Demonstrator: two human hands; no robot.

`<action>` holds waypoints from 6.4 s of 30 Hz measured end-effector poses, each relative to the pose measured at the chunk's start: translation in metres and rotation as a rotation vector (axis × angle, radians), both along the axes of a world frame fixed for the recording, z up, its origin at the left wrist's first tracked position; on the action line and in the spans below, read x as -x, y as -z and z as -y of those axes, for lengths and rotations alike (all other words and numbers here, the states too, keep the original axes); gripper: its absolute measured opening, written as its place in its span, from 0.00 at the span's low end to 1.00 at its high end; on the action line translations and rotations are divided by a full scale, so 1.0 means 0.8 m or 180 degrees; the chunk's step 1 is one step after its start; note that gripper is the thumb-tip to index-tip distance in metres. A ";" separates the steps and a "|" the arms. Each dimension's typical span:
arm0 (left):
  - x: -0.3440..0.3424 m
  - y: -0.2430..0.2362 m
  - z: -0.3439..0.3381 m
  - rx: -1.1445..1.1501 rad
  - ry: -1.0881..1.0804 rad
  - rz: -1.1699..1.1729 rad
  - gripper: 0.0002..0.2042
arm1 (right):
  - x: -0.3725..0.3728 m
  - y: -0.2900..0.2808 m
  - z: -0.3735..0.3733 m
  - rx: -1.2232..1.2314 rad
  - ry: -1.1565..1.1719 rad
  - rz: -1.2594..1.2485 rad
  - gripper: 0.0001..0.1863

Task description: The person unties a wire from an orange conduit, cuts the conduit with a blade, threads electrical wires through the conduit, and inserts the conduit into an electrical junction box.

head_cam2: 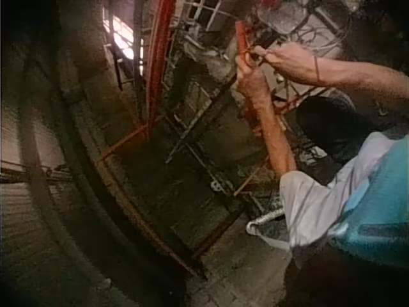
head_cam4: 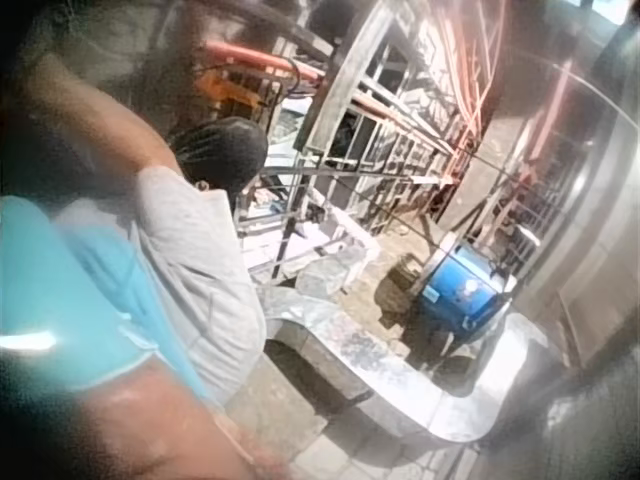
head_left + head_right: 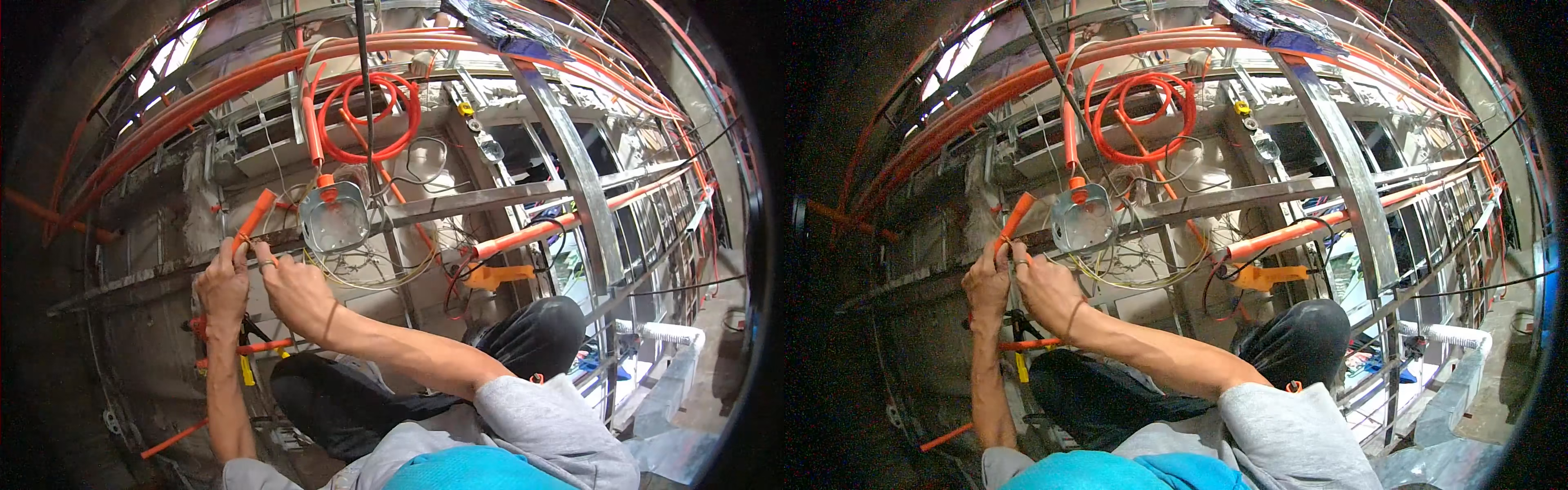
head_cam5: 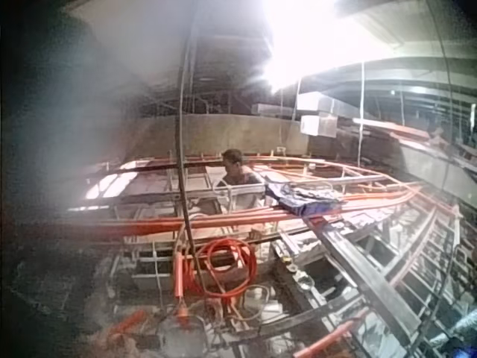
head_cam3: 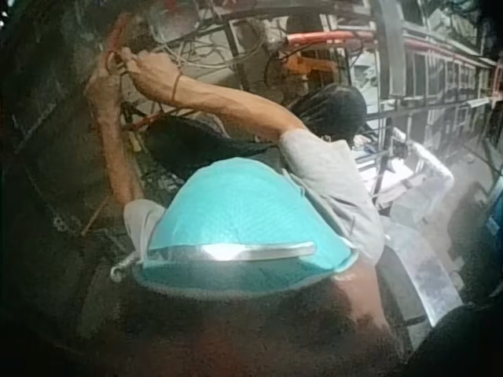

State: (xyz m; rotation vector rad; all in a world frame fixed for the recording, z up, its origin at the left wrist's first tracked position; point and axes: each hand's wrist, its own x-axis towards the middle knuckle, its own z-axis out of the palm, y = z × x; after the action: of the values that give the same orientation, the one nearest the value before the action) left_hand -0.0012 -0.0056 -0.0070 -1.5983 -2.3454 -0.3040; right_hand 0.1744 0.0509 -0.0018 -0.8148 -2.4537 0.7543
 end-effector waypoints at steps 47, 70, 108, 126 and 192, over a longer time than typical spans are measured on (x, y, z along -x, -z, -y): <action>-0.004 -0.010 0.007 -0.0101 0.0023 0.0307 0.14 | 0.044 -0.027 -0.003 -0.0186 0.0099 0.0291 0.15; -0.004 -0.009 0.007 0.0038 -0.0242 0.0478 0.18 | 0.041 -0.025 -0.004 -0.0242 0.0057 0.0228 0.16; 0.002 0.007 0.017 -0.0144 -0.0084 0.0016 0.15 | -0.013 -0.034 0.012 0.0076 -0.0065 0.0218 0.24; 0.000 0.004 0.012 -0.0407 -0.0069 -0.0028 0.14 | -0.003 -0.038 0.003 -0.0205 -0.0235 0.0305 0.22; 0.013 0.464 -0.087 0.3571 0.0074 0.3317 0.21 | -0.291 -0.042 -0.132 0.1143 -0.1471 0.3429 0.17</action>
State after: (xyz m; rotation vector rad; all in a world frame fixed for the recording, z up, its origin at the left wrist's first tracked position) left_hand -0.0118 0.0644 -0.3780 -2.2615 -3.6805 0.3885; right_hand 0.4074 0.1566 0.0318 -0.9462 -3.6186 1.1490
